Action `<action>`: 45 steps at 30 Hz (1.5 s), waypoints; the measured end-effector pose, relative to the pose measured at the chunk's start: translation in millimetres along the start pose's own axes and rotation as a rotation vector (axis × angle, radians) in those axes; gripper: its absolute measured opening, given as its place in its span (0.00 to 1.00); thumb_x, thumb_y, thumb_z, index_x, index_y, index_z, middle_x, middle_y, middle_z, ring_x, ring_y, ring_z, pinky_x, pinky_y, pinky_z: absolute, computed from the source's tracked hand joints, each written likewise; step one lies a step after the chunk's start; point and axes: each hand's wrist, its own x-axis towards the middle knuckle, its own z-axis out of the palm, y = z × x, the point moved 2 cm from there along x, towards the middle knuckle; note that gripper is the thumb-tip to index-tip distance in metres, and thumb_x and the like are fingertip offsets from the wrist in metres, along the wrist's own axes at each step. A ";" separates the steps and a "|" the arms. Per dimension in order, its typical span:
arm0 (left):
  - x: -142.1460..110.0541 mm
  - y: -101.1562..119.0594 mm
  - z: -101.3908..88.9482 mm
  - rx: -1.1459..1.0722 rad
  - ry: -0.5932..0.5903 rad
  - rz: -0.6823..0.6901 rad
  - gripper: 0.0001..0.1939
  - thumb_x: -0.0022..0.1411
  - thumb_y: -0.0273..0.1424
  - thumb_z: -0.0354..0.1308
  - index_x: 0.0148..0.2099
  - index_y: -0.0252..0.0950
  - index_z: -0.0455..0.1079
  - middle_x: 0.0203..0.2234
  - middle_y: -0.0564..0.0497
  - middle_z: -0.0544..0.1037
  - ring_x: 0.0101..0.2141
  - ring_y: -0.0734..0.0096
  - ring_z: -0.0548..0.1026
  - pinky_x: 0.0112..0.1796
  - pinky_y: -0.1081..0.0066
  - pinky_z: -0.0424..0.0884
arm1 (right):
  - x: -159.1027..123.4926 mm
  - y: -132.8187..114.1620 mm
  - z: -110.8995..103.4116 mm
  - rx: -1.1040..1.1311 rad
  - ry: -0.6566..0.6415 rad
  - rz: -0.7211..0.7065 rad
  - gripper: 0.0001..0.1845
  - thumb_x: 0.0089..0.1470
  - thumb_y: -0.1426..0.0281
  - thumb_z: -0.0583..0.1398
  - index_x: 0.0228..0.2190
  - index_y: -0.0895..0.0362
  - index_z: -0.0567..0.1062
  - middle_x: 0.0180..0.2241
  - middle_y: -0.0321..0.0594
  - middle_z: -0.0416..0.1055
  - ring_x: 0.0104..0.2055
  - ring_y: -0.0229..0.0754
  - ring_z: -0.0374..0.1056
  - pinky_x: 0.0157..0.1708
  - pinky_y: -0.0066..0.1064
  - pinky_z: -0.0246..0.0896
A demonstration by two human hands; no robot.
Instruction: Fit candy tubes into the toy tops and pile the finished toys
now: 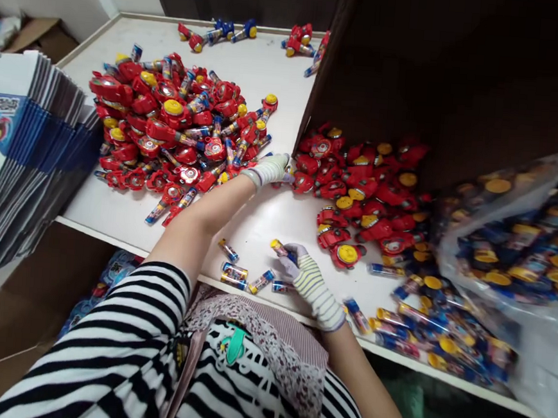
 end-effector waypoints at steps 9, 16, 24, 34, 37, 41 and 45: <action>-138.2 -35.7 20.0 -0.833 0.027 0.074 0.23 0.57 0.41 0.60 0.51 0.36 0.62 0.39 0.48 0.73 0.36 0.69 0.74 0.39 0.67 0.72 | 8.0 8.0 -15.8 0.044 0.162 -0.108 0.24 0.60 0.59 0.55 0.53 0.58 0.71 0.52 0.51 0.74 0.51 0.49 0.71 0.54 0.44 0.65; -174.0 -4.0 27.5 -0.900 -0.021 0.200 0.25 0.51 0.38 0.68 0.50 0.36 0.68 0.37 0.50 0.74 0.33 0.70 0.74 0.35 0.71 0.73 | 7.6 -14.1 -17.9 -0.387 0.187 -0.141 0.24 0.65 0.60 0.50 0.55 0.59 0.73 0.51 0.52 0.76 0.49 0.52 0.72 0.48 0.40 0.66; -187.0 15.7 34.6 -0.745 0.001 0.309 0.22 0.52 0.33 0.69 0.49 0.36 0.70 0.38 0.51 0.75 0.35 0.71 0.75 0.39 0.71 0.74 | -14.6 -14.9 -20.2 -0.371 0.143 -0.013 0.24 0.64 0.54 0.50 0.45 0.58 0.75 0.39 0.49 0.77 0.36 0.47 0.71 0.37 0.33 0.62; -191.1 20.8 29.1 -0.626 0.068 0.474 0.22 0.52 0.34 0.70 0.50 0.38 0.72 0.43 0.48 0.75 0.42 0.65 0.75 0.46 0.66 0.73 | -15.1 -0.1 -19.2 0.283 0.070 0.103 0.29 0.54 0.42 0.56 0.38 0.55 0.74 0.27 0.39 0.69 0.25 0.38 0.60 0.26 0.30 0.59; -187.4 21.2 32.3 -0.668 0.060 0.321 0.21 0.54 0.33 0.67 0.51 0.37 0.70 0.43 0.49 0.75 0.39 0.68 0.75 0.42 0.68 0.74 | -19.7 -7.1 -24.0 0.129 0.171 0.101 0.27 0.49 0.46 0.63 0.39 0.55 0.73 0.34 0.43 0.72 0.32 0.42 0.64 0.32 0.31 0.60; -186.5 20.9 32.1 -0.792 -0.054 0.348 0.23 0.51 0.36 0.70 0.48 0.36 0.70 0.41 0.49 0.76 0.36 0.69 0.75 0.37 0.71 0.74 | -25.5 -6.7 -10.3 0.485 -0.174 0.122 0.29 0.59 0.42 0.48 0.35 0.55 0.71 0.17 0.26 0.53 0.16 0.34 0.45 0.18 0.26 0.49; -186.1 10.2 35.2 -0.767 -0.030 0.327 0.24 0.51 0.37 0.71 0.49 0.36 0.71 0.40 0.49 0.75 0.36 0.69 0.74 0.38 0.70 0.73 | -21.4 -3.7 -10.0 0.355 -0.108 0.096 0.29 0.59 0.45 0.50 0.39 0.56 0.73 0.21 0.32 0.62 0.19 0.36 0.55 0.22 0.28 0.56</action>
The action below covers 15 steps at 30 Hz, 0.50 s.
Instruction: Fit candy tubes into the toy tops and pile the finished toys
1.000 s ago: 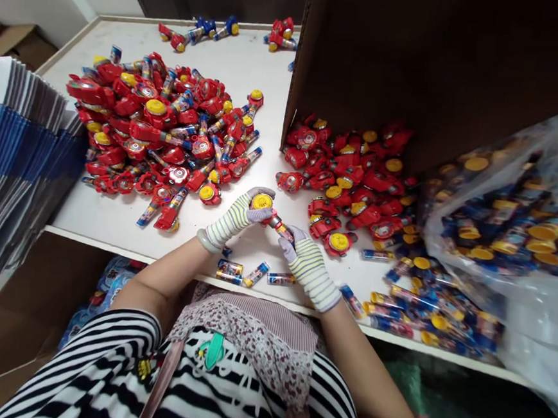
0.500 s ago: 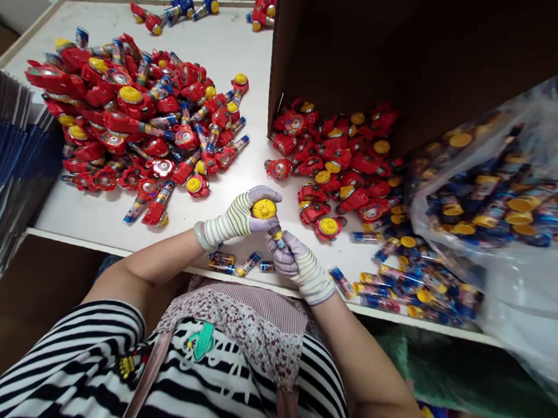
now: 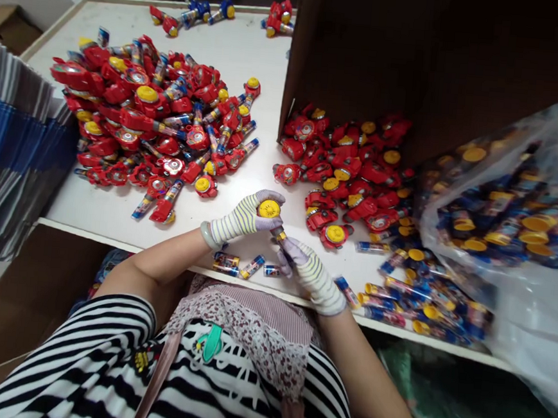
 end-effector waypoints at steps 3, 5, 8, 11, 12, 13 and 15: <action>-3.4 -5.5 1.5 0.054 0.021 -0.033 0.24 0.53 0.36 0.69 0.51 0.38 0.71 0.40 0.50 0.75 0.36 0.68 0.75 0.38 0.69 0.74 | 4.4 -1.6 -5.1 -0.427 0.253 -0.049 0.26 0.57 0.47 0.54 0.40 0.56 0.74 0.30 0.44 0.73 0.31 0.46 0.68 0.34 0.37 0.65; -5.2 -5.3 4.3 0.019 -0.004 -0.053 0.23 0.54 0.36 0.69 0.51 0.38 0.71 0.39 0.50 0.75 0.35 0.69 0.75 0.38 0.68 0.74 | 8.1 0.3 -3.7 -0.449 0.227 -0.077 0.27 0.58 0.46 0.52 0.38 0.56 0.75 0.32 0.47 0.75 0.34 0.49 0.71 0.37 0.40 0.67; -2.8 2.1 0.8 -0.035 -0.055 -0.035 0.23 0.52 0.35 0.70 0.50 0.37 0.71 0.39 0.49 0.75 0.35 0.68 0.76 0.38 0.68 0.75 | 16.2 5.9 -0.5 -0.256 0.051 -0.093 0.31 0.62 0.45 0.46 0.39 0.54 0.75 0.31 0.45 0.75 0.32 0.48 0.72 0.32 0.39 0.69; 18.0 18.0 -35.6 0.044 -0.025 0.020 0.22 0.54 0.37 0.70 0.50 0.38 0.71 0.41 0.49 0.75 0.38 0.66 0.77 0.39 0.67 0.74 | 23.7 8.3 -6.1 -0.195 0.010 -0.145 0.33 0.63 0.44 0.44 0.50 0.54 0.74 0.37 0.47 0.78 0.38 0.49 0.75 0.36 0.41 0.72; 30.7 25.1 -60.9 0.104 0.084 0.057 0.22 0.57 0.38 0.68 0.51 0.38 0.70 0.42 0.49 0.75 0.40 0.66 0.76 0.41 0.67 0.74 | 23.8 8.5 -11.1 -0.214 0.055 -0.181 0.34 0.63 0.44 0.46 0.54 0.54 0.71 0.43 0.49 0.77 0.43 0.50 0.75 0.42 0.44 0.72; 45.1 32.9 -93.1 0.175 0.246 0.101 0.21 0.59 0.37 0.67 0.52 0.39 0.69 0.43 0.49 0.74 0.41 0.66 0.76 0.42 0.66 0.73 | 21.7 8.9 -17.0 -0.252 0.108 -0.213 0.35 0.61 0.44 0.49 0.58 0.54 0.69 0.49 0.51 0.75 0.48 0.52 0.74 0.47 0.46 0.71; 72.7 48.7 -171.9 0.325 0.657 0.184 0.21 0.63 0.34 0.66 0.56 0.40 0.64 0.47 0.50 0.71 0.47 0.68 0.72 0.50 0.64 0.71 | 10.3 11.3 -28.1 -0.362 0.165 -0.230 0.37 0.58 0.46 0.55 0.61 0.54 0.66 0.56 0.54 0.71 0.54 0.54 0.71 0.54 0.50 0.67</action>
